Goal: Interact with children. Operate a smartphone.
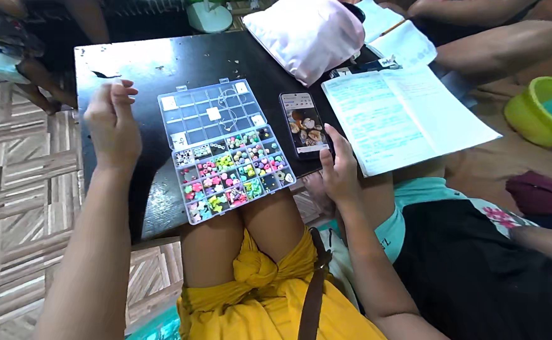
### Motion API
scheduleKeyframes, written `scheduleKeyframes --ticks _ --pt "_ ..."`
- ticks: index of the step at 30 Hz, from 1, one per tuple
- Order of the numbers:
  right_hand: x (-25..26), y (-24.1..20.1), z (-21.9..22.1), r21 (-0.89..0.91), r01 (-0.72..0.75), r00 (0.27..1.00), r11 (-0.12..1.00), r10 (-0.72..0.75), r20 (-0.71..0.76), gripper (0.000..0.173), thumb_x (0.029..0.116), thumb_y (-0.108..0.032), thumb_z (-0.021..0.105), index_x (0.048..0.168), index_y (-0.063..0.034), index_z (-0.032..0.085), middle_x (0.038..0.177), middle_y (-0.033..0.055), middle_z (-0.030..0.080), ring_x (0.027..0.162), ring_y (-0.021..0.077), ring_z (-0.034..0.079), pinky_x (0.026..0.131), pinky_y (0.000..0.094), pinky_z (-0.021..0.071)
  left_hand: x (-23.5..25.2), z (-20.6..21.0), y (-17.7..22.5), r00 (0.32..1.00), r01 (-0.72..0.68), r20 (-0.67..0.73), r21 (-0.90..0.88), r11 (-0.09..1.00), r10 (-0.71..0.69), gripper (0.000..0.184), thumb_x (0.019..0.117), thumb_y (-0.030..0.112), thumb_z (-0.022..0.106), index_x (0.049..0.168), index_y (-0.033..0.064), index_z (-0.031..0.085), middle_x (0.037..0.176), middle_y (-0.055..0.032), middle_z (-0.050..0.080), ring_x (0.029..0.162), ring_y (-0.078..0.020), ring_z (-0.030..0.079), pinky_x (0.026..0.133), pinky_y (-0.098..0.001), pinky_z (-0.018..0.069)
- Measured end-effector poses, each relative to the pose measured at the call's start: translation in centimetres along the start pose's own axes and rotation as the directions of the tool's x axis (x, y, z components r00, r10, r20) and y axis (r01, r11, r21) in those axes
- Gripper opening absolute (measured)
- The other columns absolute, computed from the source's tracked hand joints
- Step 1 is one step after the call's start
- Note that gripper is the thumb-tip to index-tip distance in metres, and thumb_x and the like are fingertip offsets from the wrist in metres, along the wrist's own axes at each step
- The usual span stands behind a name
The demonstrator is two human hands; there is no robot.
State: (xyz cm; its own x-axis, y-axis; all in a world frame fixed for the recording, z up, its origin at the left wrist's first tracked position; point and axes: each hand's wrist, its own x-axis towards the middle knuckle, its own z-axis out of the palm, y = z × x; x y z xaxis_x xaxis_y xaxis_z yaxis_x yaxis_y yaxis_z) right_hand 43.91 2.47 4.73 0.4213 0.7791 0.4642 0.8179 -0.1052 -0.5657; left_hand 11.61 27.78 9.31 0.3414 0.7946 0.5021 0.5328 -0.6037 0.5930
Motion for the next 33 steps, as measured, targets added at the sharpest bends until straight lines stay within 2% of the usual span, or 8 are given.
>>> scheduleKeyframes --ticks 5,7,11,15,18,20,28,33 --pt "-0.3 1.2 0.0 0.009 0.110 0.994 0.994 -0.110 -0.018 0.073 0.1061 -0.061 0.023 0.131 -0.0096 0.069 0.154 0.0298 0.040 0.144 0.0423 0.040 0.115 0.0522 0.0371 0.0 0.6 -0.3 0.996 0.088 0.004 -0.011 0.996 -0.088 0.064 0.1124 0.038 0.019 0.135 -0.0096 0.054 0.130 -0.0314 0.060 0.120 -0.0366 0.062 0.105 -0.0467 0.0458" --pt "0.0 1.1 0.0 -0.020 0.095 0.995 0.995 -0.095 0.020 0.075 0.1047 -0.064 0.021 0.134 -0.0124 0.067 0.155 0.0305 0.038 0.146 0.0440 0.035 0.117 0.0542 0.0341 0.1 0.7 -0.2 0.995 0.098 0.005 -0.012 0.995 -0.098 0.064 0.1124 0.039 0.019 0.135 -0.0087 0.055 0.130 -0.0306 0.061 0.119 -0.0342 0.063 0.104 -0.0452 0.0464" --pt "0.9 0.7 0.0 -0.111 0.051 0.996 0.992 -0.042 0.081 0.079 0.1023 -0.068 0.015 0.143 -0.0190 0.061 0.157 0.0263 0.038 0.144 0.0450 0.038 0.114 0.0603 0.0318 0.1 0.6 -0.3 0.988 0.149 0.035 -0.026 0.988 -0.148 0.066 0.1116 0.041 0.016 0.136 -0.0065 0.054 0.132 -0.0287 0.061 0.119 -0.0305 0.063 0.102 -0.0428 0.0470" --pt "0.8 1.0 0.1 -0.060 0.105 0.993 0.993 -0.102 0.065 0.082 0.1016 -0.070 0.010 0.146 -0.0191 0.058 0.158 0.0245 0.038 0.144 0.0419 0.038 0.114 0.0584 0.0316 0.5 0.7 -0.2 0.970 0.239 0.058 -0.098 0.966 -0.234 0.068 0.1113 0.043 0.014 0.136 -0.0064 0.055 0.132 -0.0250 0.061 0.116 -0.0214 0.063 0.102 -0.0373 0.0456" --pt "0.3 1.7 -0.1 0.077 0.175 0.984 0.981 -0.178 0.024 0.081 0.1002 -0.073 0.013 0.140 -0.0218 0.062 0.158 0.0244 0.034 0.150 0.0373 0.028 0.119 0.0549 0.0266 0.9 0.7 -0.8 0.948 0.316 0.030 -0.244 0.917 -0.318 0.066 0.1121 0.040 0.012 0.132 -0.0067 0.055 0.123 -0.0135 0.065 0.104 -0.0062 0.064 0.096 -0.0261 0.0477" --pt "0.1 2.1 -0.1 0.101 0.218 0.976 0.971 -0.220 0.008 0.079 0.0998 -0.074 0.015 0.134 -0.0239 0.066 0.158 0.0251 0.034 0.152 0.0375 0.024 0.121 0.0549 0.0238 0.9 0.7 -0.7 0.939 0.325 -0.006 -0.306 0.895 -0.343 0.062 0.1125 0.036 0.012 0.129 -0.0056 0.056 0.115 -0.0061 0.067 0.098 -0.0010 0.064 0.092 -0.0229 0.0496" --pt "-0.1 2.5 0.0 0.111 0.245 0.969 0.963 -0.246 -0.001 0.075 0.1004 -0.073 0.020 0.126 -0.0233 0.071 0.156 0.0241 0.037 0.153 0.0375 0.022 0.123 0.0533 0.0214 0.8 0.7 -0.5 0.941 0.316 -0.014 -0.316 0.894 -0.338 0.060 0.1126 0.035 0.012 0.126 -0.0037 0.056 0.110 -0.0005 0.067 0.094 0.0021 0.064 0.091 -0.0210 0.0492" --pt "0.3 1.3 0.2 -0.097 0.145 0.989 0.985 -0.140 0.052 0.080 0.1009 -0.071 0.011 0.139 -0.0233 0.063 0.157 0.0251 0.037 0.149 0.0444 0.027 0.116 0.0628 0.0250 0.8 0.7 -0.1 0.939 0.321 -0.016 -0.324 0.890 -0.344 0.059 0.1130 0.034 0.013 0.127 -0.0042 0.056 0.110 -0.0009 0.067 0.094 0.0013 0.064 0.091 -0.0211 0.0495"
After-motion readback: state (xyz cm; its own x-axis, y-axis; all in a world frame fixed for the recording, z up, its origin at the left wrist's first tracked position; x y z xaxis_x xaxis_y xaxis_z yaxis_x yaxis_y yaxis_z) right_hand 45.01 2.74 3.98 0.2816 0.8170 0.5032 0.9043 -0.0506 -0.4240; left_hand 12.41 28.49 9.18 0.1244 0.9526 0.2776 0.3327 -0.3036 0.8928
